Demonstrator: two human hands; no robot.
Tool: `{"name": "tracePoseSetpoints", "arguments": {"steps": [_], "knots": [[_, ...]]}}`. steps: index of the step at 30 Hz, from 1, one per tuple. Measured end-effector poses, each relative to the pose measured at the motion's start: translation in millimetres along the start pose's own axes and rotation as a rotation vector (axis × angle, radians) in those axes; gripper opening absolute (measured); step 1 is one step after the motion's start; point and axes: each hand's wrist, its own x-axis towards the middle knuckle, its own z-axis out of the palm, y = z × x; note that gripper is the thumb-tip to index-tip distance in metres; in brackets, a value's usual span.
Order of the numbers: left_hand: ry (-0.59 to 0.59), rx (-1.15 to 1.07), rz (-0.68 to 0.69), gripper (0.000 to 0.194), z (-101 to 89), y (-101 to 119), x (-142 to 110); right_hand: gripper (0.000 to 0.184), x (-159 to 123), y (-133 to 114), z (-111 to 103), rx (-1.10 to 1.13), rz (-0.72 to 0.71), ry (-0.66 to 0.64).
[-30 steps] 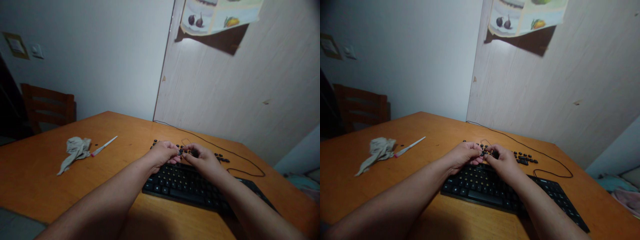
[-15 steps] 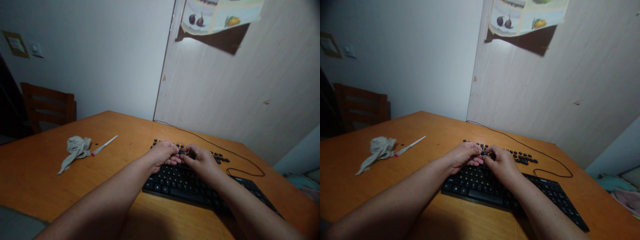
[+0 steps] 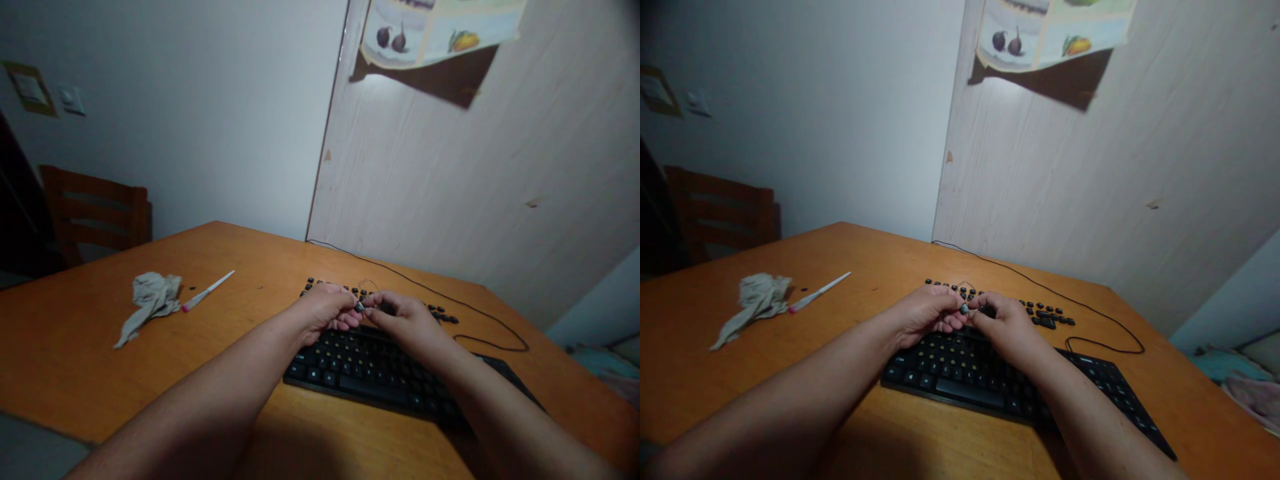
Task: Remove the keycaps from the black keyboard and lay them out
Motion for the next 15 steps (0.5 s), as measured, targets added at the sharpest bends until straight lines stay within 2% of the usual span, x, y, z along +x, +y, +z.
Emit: {"name": "tracePoseSetpoints", "arguments": {"steps": [8,15], "knots": [[-0.051,-0.121,-0.059,0.009,-1.7,0.6,-1.1,0.028,-1.5,0.6,-0.2,0.129,-0.022,-0.056],[-0.096,-0.085,-0.070,0.007,-3.4,-1.9,1.2,0.027,-3.2,-2.3,0.5,0.168,0.021,-0.064]]}}
